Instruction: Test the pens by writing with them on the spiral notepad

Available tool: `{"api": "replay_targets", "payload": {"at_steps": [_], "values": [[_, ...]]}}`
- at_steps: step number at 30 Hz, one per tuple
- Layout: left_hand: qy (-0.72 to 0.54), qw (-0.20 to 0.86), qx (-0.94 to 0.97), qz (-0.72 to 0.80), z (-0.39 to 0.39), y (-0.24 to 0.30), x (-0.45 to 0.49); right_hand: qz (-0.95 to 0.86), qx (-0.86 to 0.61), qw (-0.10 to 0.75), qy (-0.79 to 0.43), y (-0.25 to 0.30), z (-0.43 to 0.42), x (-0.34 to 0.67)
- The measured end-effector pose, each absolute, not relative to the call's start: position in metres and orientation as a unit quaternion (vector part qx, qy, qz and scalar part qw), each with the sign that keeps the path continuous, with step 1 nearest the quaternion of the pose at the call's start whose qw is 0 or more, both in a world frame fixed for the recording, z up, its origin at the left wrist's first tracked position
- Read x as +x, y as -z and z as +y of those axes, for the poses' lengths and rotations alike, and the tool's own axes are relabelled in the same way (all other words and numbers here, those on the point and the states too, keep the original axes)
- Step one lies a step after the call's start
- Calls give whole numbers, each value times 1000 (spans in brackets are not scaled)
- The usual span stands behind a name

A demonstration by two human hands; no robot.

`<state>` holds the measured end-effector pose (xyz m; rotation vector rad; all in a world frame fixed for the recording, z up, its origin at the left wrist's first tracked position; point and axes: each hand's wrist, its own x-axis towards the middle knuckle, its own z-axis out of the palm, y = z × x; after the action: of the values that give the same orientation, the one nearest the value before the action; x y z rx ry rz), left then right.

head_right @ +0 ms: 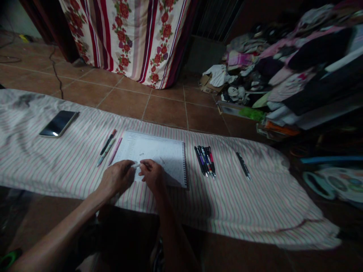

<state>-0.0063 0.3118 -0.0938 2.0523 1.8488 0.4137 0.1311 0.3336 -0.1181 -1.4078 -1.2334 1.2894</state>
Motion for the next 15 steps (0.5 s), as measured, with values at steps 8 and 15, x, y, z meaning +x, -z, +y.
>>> {"api": "replay_targets", "payload": {"at_steps": [8, 15], "values": [[-170, 165, 748, 621, 307, 94, -5, -481, -518, 445, -550, 118, 330, 130], [-320, 87, 740, 585, 306, 90, -4, -376, -534, 506, -563, 116, 334, 135]]}}
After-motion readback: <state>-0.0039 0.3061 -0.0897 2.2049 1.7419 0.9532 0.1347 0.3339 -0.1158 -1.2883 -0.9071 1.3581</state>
